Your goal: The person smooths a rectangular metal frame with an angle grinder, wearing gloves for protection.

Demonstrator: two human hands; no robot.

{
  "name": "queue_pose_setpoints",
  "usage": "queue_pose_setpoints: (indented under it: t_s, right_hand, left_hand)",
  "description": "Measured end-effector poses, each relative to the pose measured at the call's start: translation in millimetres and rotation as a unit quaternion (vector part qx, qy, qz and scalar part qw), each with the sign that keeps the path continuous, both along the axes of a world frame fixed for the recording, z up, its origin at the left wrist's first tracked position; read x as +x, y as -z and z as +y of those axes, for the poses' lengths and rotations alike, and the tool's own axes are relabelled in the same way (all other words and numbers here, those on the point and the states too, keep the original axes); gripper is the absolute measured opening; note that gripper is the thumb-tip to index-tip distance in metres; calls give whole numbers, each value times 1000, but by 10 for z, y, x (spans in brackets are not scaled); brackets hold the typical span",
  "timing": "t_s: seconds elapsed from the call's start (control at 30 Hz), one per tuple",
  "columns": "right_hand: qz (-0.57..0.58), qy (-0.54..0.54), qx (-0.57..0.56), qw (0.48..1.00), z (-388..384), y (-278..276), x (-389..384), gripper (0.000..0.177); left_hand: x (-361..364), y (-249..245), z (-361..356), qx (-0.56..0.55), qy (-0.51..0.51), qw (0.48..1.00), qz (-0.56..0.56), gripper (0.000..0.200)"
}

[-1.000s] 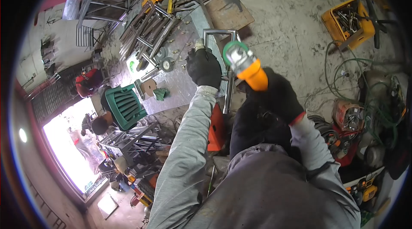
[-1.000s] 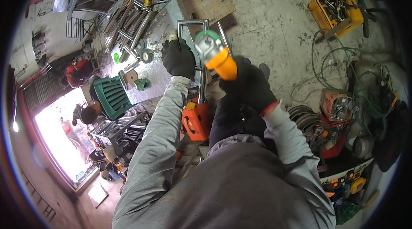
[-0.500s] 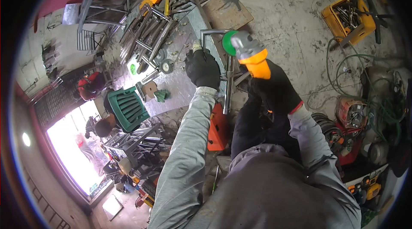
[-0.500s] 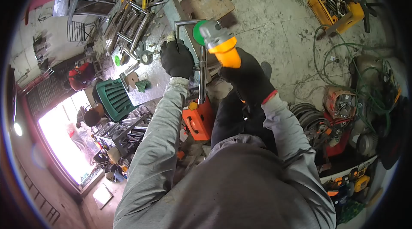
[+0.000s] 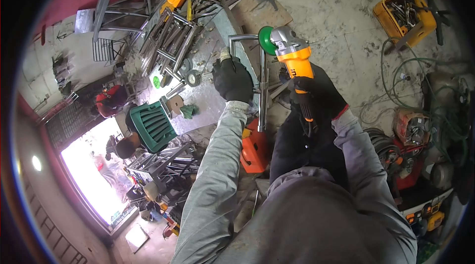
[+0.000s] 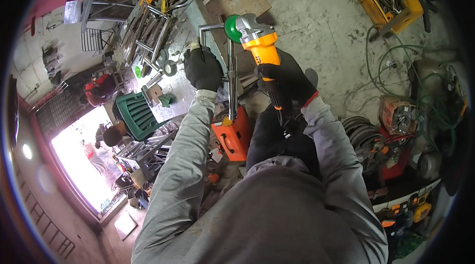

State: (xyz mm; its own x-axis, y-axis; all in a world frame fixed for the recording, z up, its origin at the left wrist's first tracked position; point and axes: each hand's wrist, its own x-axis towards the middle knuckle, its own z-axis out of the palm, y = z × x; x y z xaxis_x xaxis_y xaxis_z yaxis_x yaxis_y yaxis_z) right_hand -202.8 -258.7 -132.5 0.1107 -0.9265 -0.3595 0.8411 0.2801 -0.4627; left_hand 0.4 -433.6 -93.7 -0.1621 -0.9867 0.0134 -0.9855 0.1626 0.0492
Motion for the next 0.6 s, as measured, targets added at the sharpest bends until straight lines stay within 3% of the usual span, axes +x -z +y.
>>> queue_pose_setpoints:
  t_s: [0.07, 0.13, 0.17, 0.23, 0.27, 0.33, 0.37, 0.4, 0.43, 0.47, 0.5, 0.57, 0.6]
  right_hand:
    - [20, 4, -7, 1000, 84, 204, 60, 45]
    - [214, -18, -3, 977, 305, 258, 166, 56]
    - [211, -19, 0, 977, 430, 282, 219, 56]
    - [-135, 23, 20, 990, 554, 234, 244, 73]
    - [-133, 24, 20, 991, 603, 151, 257, 73]
    - [-63, 2, 140, 988, 533, -259, 233, 42]
    - [-158, 7, 8, 987, 737, 151, 260, 71]
    - [-158, 9, 7, 987, 673, 88, 260, 71]
    - [52, -5, 4, 999, 552, -42, 271, 63]
    - [260, -19, 1, 966, 463, -102, 264, 57]
    - [259, -17, 0, 966, 380, -39, 222, 57]
    - [92, -19, 28, 995, 201, 123, 147, 51]
    - [92, -18, 27, 995, 228, 136, 172, 51]
  left_hand:
    - [-39, -32, -5, -6, 0, 1000, -2, 39]
    - [-65, -107, 36, 26, -16, 1000, 7, 40]
    - [-40, -100, 61, 29, -16, 999, 3, 40]
    - [-49, -62, 28, 14, -16, 1000, 9, 40]
    - [-33, -2, 15, 14, -15, 1000, 11, 40]
    - [19, 93, -1, -53, 7, 998, 36, 29]
    - [53, 129, -11, -54, 8, 998, 36, 29]
    - [63, 122, 0, -54, 14, 998, 39, 29]
    - [63, 117, 2, -54, 21, 997, 41, 29]
    - [51, 115, -5, -56, 23, 997, 41, 29]
    - [47, 113, -2, -61, 24, 997, 38, 28]
    - [52, 107, 3, -67, 26, 997, 35, 28]
    - [49, 99, 2, -57, 22, 997, 37, 28]
